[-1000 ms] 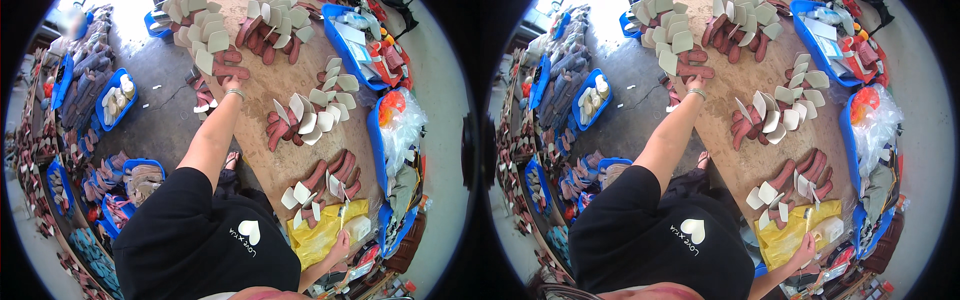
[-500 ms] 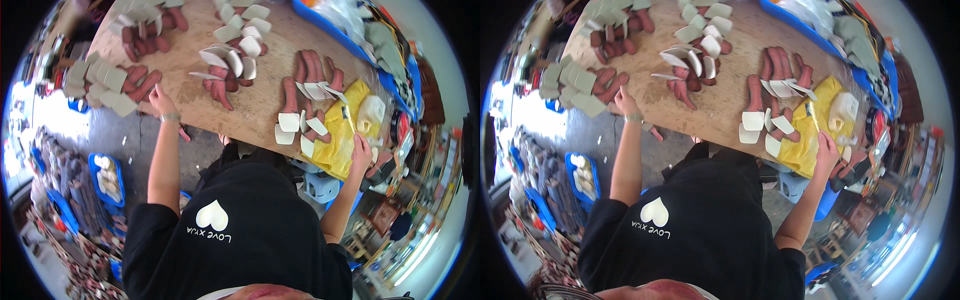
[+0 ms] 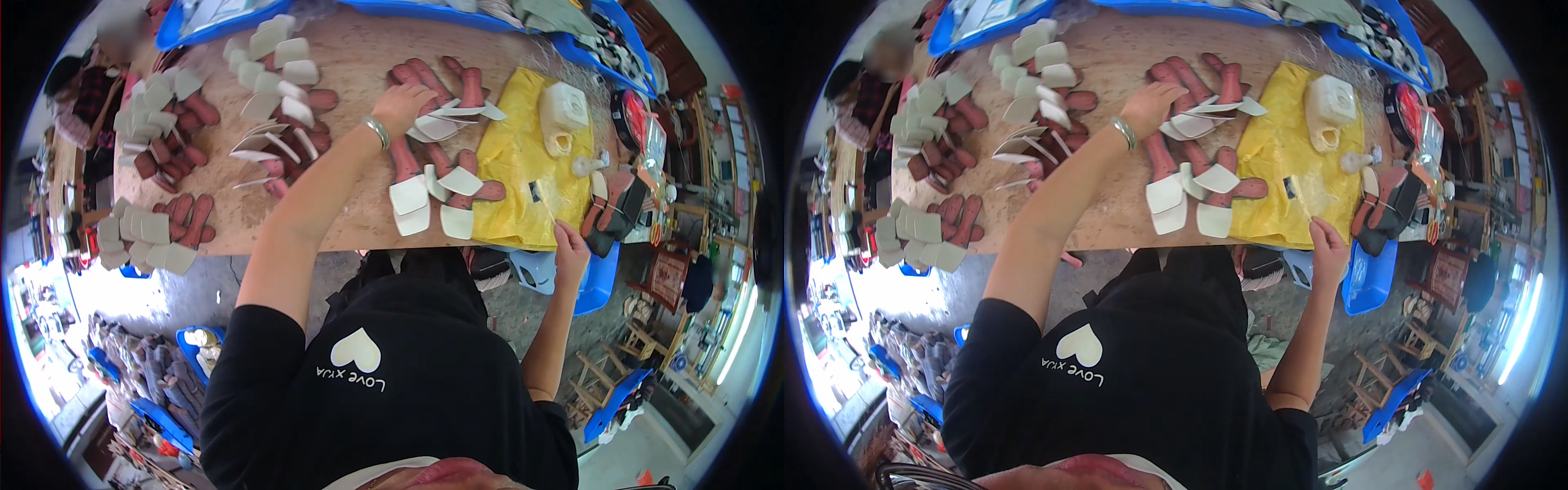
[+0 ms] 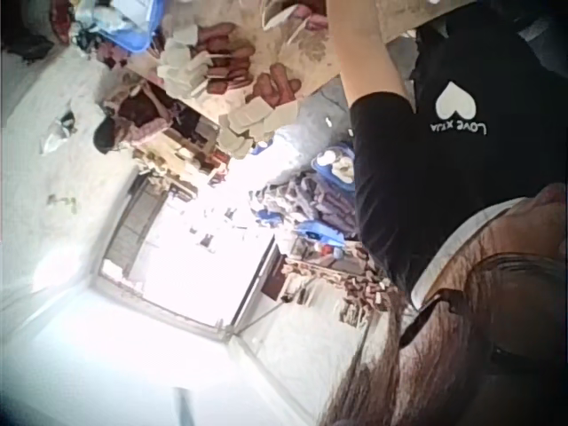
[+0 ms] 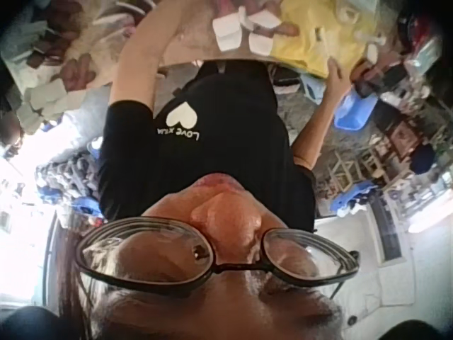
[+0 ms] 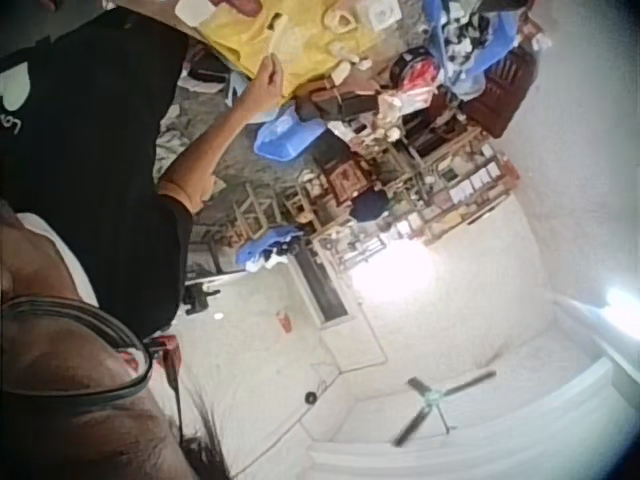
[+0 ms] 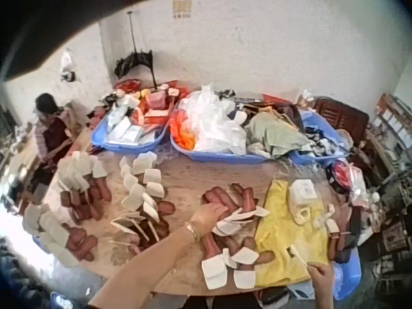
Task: Applying glue to shoe components with a brush.
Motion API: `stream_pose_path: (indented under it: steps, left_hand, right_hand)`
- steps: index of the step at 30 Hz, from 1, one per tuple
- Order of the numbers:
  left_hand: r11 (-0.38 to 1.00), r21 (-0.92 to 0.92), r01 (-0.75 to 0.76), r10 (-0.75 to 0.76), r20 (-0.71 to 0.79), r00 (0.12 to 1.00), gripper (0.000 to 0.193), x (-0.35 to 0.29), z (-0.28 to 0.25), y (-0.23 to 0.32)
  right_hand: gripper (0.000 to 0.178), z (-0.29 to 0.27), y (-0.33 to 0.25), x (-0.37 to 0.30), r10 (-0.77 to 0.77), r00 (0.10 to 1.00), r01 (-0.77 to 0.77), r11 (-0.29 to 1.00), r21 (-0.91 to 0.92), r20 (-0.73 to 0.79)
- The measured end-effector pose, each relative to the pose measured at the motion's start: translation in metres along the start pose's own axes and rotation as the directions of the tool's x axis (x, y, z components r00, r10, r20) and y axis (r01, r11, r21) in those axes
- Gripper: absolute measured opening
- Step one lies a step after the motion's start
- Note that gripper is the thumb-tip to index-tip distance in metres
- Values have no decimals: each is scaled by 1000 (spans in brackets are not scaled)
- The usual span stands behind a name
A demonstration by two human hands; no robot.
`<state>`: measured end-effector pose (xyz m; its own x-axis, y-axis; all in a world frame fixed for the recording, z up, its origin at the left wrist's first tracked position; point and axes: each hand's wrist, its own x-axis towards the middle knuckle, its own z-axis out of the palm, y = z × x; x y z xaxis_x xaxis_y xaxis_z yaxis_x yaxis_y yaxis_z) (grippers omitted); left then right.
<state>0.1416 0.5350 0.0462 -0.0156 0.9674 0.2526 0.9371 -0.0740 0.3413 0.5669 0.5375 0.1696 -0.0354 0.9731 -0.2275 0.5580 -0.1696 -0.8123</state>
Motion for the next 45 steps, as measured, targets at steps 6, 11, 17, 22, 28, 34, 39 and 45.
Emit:
stream_pose_path:
  steps: [6, 11, 17, 22, 28, 34, 39, 45]
  left_hand:
    - [844, 290, -450, 387, 252, 887, 55, 107, 50, 19]
    - [708, 364, -605, 511, 326, 795, 48, 147, 87, 18]
    - [795, 302, -527, 290, 574, 766, 38, 169, 21, 32]
    - [938, 125, 324, -347, 302, 888, 53, 118, -58, 48]
    - [-102, -600, 794, -459, 736, 497, 32, 24, -63, 163]
    - [-547, -613, 570, -268, 774, 574, 37, 0, -24, 272]
    - [-537, -627, 564, -249, 757, 605, 35, 20, 6, 310]
    - [-532, -638, 557, -313, 759, 570, 31, 18, 23, 313]
  right_hand:
    - [19, -56, 61, -1, 103, 991, -91, 987, 131, -88]
    - [18, -80, 78, 26, 198, 976, -186, 974, 129, -88]
    - [25, -74, 91, 125, -93, 995, 93, 996, -4, -35]
    - [28, -45, 92, 238, -180, 984, 168, 939, -301, -13]
    - [20, -18, 97, 301, -439, 885, 426, 636, -643, 153]
    - [18, -34, 96, 290, -508, 836, 503, 556, -661, 209]
    - [14, -47, 137, 247, -566, 805, 539, 573, -618, 177]
    - [21, -57, 111, 147, -399, 916, 374, 889, 264, 46]
